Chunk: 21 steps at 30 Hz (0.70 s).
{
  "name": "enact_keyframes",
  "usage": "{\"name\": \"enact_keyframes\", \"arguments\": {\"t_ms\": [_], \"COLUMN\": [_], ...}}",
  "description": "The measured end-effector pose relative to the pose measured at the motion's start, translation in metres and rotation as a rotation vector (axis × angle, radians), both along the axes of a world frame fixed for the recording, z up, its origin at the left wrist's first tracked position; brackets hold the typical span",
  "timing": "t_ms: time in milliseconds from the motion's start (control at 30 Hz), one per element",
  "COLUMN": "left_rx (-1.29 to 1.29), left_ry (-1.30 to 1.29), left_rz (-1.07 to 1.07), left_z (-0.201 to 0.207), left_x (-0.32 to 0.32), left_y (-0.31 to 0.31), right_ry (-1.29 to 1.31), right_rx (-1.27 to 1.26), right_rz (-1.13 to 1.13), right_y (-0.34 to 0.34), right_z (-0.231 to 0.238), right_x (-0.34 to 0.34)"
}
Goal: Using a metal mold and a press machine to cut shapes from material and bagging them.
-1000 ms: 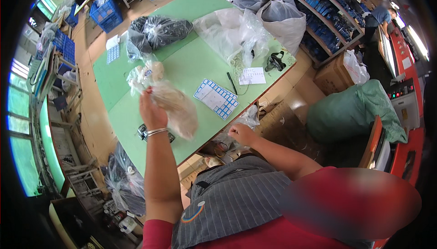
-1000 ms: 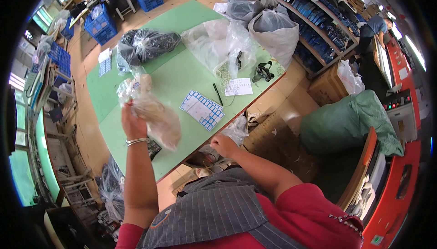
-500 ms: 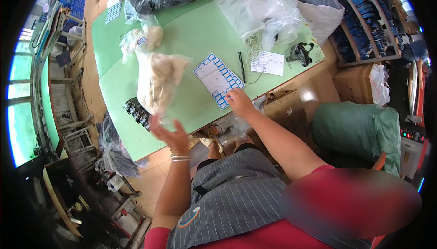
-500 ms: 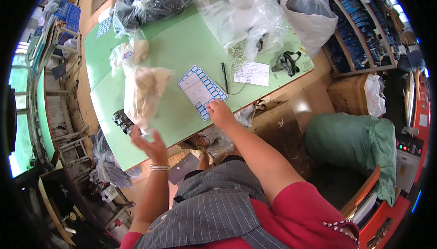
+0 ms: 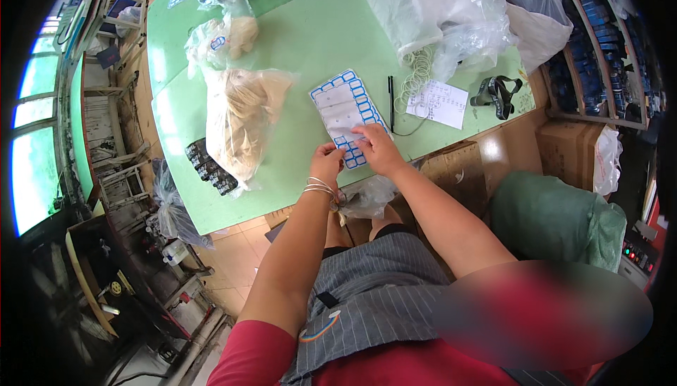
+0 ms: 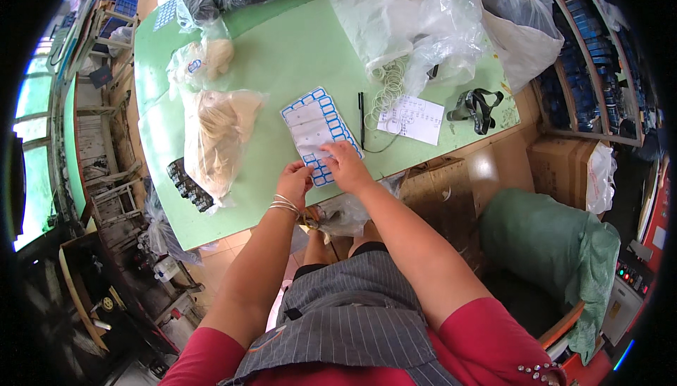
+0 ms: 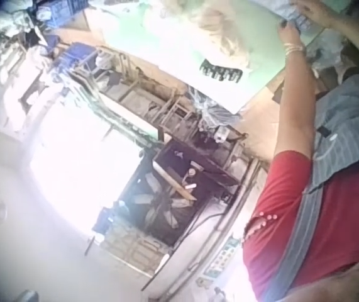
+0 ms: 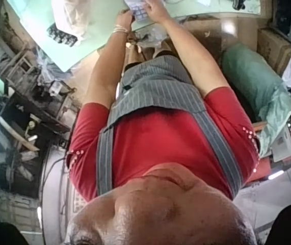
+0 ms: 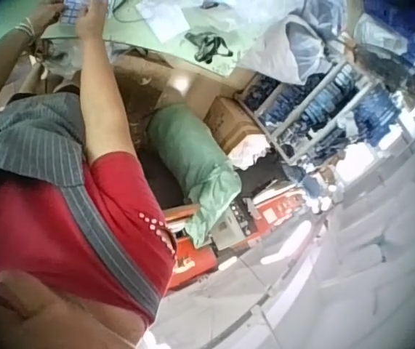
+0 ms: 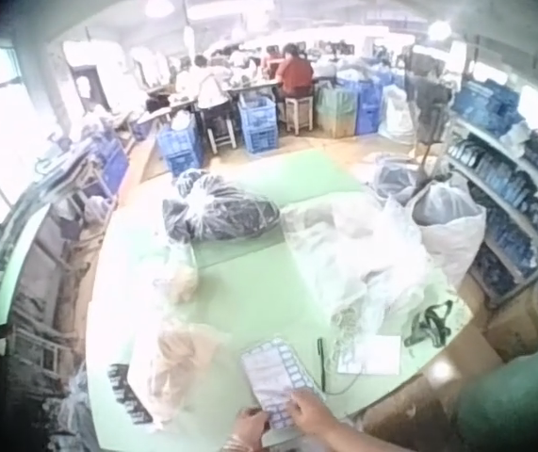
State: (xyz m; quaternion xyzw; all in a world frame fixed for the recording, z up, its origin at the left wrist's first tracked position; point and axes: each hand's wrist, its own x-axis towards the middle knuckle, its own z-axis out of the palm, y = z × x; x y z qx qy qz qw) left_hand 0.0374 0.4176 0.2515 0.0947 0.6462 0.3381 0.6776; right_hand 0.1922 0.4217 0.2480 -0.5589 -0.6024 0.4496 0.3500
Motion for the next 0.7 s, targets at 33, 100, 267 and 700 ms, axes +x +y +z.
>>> {"name": "enact_keyframes", "arguments": {"t_ms": [33,100,267,700], "left_rx": [0.021,0.043,0.076,0.169], "left_ry": [0.018,0.033,-0.085,0.129], "left_rz": [-0.061,-0.122,-0.223,-0.114], "left_z": [-0.001,0.002,0.006,0.011], "left_x": [-0.002,0.002,0.006,0.015], "left_y": [-0.001,-0.001,-0.001,0.009], "right_ry": [-0.056,-0.094,-0.214,-0.242], "right_rx": [0.068,0.1,0.092,0.133], "right_rz": [0.043,0.076,0.146,0.069], "right_y": [0.002,0.005,0.011,0.018], "right_z": [0.001,0.0,0.003,0.005], "right_x": [0.0,0.004,0.006,-0.005]}}
